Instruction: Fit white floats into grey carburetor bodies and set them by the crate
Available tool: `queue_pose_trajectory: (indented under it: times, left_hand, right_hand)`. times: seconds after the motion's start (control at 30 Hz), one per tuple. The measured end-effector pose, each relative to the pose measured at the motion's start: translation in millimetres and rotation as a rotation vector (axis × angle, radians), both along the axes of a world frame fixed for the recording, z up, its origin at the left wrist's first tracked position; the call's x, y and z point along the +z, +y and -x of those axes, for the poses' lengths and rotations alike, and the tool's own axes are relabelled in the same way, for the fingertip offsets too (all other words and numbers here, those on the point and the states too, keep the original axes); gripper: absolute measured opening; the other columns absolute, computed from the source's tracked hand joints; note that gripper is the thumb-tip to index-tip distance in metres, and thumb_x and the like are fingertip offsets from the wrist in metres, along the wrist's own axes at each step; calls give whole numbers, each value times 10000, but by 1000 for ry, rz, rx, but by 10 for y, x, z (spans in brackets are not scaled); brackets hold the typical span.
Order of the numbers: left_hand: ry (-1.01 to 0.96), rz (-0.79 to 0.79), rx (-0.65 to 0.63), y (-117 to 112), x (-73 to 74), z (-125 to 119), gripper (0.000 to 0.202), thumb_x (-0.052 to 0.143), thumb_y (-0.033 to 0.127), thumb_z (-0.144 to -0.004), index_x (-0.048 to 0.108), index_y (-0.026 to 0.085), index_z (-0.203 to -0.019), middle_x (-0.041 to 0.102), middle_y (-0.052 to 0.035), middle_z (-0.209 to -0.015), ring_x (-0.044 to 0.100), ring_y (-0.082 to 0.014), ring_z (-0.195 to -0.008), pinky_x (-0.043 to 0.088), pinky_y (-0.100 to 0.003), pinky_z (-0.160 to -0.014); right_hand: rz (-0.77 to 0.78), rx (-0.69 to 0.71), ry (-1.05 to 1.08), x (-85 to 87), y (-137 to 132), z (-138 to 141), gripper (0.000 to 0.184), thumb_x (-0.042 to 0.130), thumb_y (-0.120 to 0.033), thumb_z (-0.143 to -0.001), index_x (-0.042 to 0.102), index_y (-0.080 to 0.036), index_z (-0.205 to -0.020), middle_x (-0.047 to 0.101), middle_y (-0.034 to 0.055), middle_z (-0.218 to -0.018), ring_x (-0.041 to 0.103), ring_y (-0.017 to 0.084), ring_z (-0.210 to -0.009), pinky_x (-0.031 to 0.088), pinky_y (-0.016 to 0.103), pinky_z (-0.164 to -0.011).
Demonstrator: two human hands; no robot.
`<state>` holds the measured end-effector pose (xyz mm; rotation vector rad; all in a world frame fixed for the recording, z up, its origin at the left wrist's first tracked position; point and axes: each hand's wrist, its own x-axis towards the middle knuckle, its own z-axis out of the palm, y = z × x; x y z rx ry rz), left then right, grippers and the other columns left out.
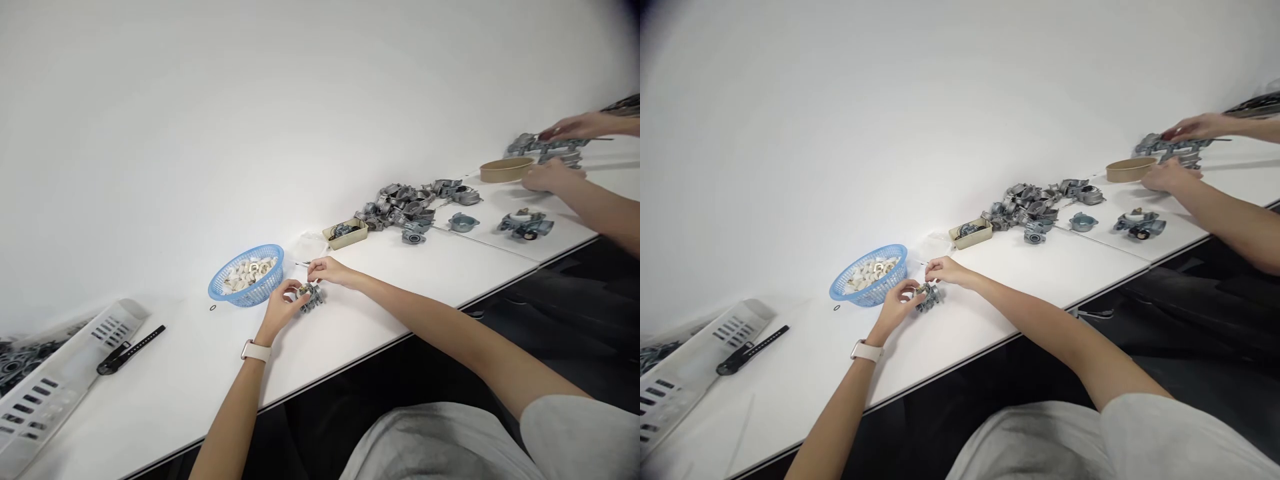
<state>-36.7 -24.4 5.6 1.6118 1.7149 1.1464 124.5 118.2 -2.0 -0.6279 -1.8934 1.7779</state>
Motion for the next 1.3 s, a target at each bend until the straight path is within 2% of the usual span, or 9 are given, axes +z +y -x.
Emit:
queue_pose_trajectory:
  times: [0.23,0.43,0.6,0.9,1.1,1.3]
  left_hand:
    - [5,-4,14,12,-27,13,318,731,422,-778,651,198,-989,684,-56,-1050,642,-194,-938,475,-260,-706]
    - [-9,0,2,26,-75,42,339,746,454,-762,652,204,-970,689,-60,-1006,653,-222,-920,477,-268,-646]
    - [-6,12,34,31,-114,69,363,765,481,-736,671,216,-966,699,-63,-1030,659,-246,-945,498,-287,-657]
    - [-26,-21,41,14,-40,19,363,773,433,-732,683,187,-983,702,-78,-1044,650,-228,-945,501,-285,-684]
    - [-13,-14,47,19,-30,14,338,762,414,-738,689,186,-976,708,-80,-1059,654,-211,-923,498,-277,-686]
    - [-35,-5,44,20,-40,26,356,774,437,-732,692,188,-972,705,-77,-1037,650,-217,-921,476,-267,-655]
  right_hand:
    - [61,-35,31,0,-88,3,221,773,-199,-695,705,-147,-899,717,14,-761,641,116,-722,470,201,-677]
    - [68,-55,-24,0,-90,26,175,780,-186,-692,721,-152,-853,704,6,-745,632,114,-703,449,188,-619]
    - [64,-74,-91,13,-108,17,143,745,-220,-753,751,-181,-891,716,2,-834,620,112,-774,454,171,-610]
    - [55,-16,-97,4,-120,-6,149,706,-260,-801,759,-163,-901,705,25,-837,588,105,-698,449,171,-569]
    - [69,-5,-89,0,-97,-25,174,729,-302,-783,760,-154,-869,714,41,-849,591,102,-676,454,179,-566]
    - [92,-14,-114,6,-89,-12,134,705,-278,-787,757,-156,-805,719,40,-852,605,108,-726,445,173,-567]
